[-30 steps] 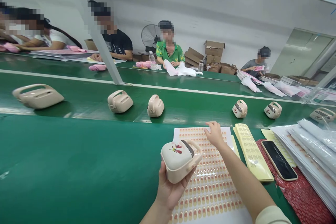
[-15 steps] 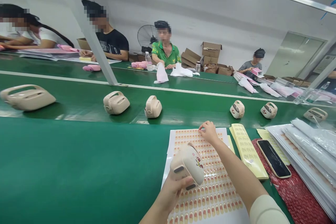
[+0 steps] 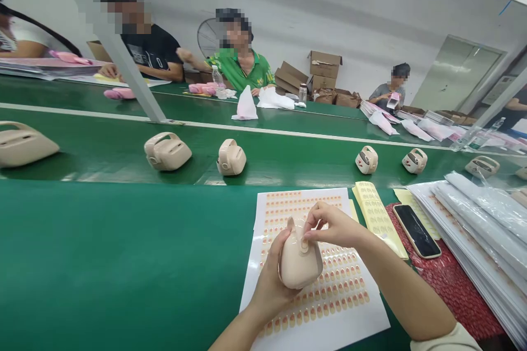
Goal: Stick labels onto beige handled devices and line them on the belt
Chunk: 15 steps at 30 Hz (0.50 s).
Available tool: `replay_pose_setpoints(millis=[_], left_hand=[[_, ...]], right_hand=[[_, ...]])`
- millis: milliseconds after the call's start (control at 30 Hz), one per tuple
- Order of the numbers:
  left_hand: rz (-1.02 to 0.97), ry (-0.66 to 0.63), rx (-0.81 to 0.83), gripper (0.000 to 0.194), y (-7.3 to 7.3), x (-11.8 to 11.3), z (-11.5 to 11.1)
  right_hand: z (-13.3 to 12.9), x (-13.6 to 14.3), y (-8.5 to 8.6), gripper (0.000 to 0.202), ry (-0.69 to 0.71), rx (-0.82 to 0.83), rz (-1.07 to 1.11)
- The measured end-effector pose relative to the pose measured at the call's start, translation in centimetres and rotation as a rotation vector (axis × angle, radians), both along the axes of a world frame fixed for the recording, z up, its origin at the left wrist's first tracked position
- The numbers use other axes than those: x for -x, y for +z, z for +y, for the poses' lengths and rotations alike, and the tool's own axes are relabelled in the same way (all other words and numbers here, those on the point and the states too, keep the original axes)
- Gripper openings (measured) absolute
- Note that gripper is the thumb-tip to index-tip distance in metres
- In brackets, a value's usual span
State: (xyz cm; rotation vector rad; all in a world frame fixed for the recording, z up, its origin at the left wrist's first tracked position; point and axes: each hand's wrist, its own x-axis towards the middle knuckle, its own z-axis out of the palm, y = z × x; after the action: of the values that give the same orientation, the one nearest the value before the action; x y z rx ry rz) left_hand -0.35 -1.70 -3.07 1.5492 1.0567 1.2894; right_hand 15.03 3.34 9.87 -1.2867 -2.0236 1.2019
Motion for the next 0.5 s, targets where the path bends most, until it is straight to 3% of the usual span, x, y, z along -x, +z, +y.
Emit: replay_pose_setpoints(millis=[167, 500], left_hand=[[0.097, -0.023, -0.067, 0.083, -0.6, 0.3, 0.2], [0.052, 0.007, -0.022, 0.08, -0.9, 0.1, -0.1]], right_hand=[[-0.8, -0.2, -0.4, 0.009, -0.017, -0.006, -0.003], [-1.9, -0.1, -0.8, 0.008, -0.058, -0.121, -0.026]])
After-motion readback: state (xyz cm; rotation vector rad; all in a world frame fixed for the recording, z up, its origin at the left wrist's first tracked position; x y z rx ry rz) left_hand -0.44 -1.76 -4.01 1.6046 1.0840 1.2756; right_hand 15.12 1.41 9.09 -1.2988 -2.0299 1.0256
